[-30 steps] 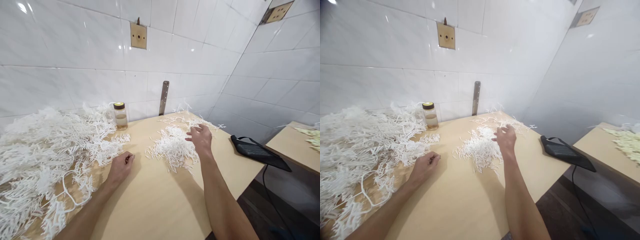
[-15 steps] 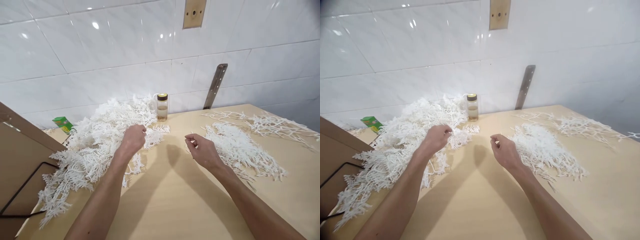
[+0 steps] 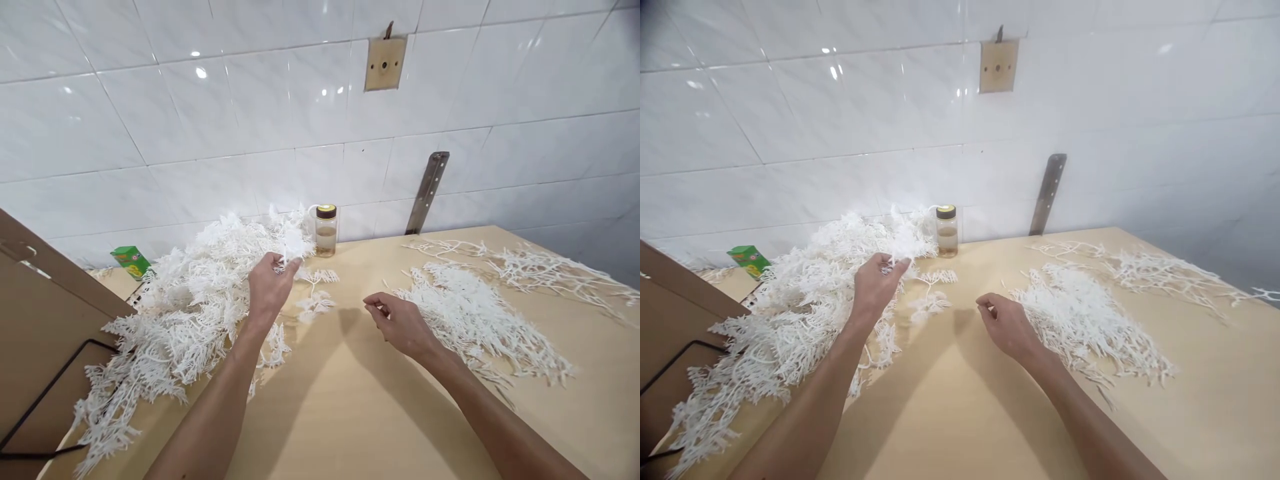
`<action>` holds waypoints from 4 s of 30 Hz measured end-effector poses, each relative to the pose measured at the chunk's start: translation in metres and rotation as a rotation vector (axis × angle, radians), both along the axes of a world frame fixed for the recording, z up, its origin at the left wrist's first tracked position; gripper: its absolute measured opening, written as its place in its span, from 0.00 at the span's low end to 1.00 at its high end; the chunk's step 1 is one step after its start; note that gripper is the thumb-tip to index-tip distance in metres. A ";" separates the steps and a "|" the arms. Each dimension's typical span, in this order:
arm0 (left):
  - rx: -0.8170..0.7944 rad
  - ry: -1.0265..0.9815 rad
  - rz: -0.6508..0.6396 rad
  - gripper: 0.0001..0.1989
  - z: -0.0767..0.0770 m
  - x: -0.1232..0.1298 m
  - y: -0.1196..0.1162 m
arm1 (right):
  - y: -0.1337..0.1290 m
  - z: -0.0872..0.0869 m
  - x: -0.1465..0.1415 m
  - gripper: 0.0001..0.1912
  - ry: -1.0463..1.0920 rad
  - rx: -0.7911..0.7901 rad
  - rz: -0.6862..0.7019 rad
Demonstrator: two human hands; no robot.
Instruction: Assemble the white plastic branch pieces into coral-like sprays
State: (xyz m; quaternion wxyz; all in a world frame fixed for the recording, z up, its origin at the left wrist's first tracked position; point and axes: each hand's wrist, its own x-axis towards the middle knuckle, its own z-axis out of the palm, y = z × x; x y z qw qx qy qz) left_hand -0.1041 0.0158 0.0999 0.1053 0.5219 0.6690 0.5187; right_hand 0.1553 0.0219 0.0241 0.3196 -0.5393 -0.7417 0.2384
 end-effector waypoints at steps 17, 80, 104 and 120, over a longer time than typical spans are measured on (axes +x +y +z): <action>-0.260 -0.070 -0.579 0.11 -0.069 0.056 -0.053 | -0.001 -0.015 -0.021 0.26 0.548 -0.541 0.223; 0.091 -0.729 -0.195 0.24 -0.010 0.035 -0.012 | 0.024 0.022 -0.040 0.13 1.128 -0.378 -0.185; -0.230 -0.610 -0.469 0.18 -0.003 0.034 -0.007 | 0.015 0.031 -0.028 0.24 0.679 -0.279 0.028; -0.066 0.022 0.056 0.14 0.007 0.012 -0.032 | 0.008 0.011 -0.051 0.26 0.572 -0.223 0.103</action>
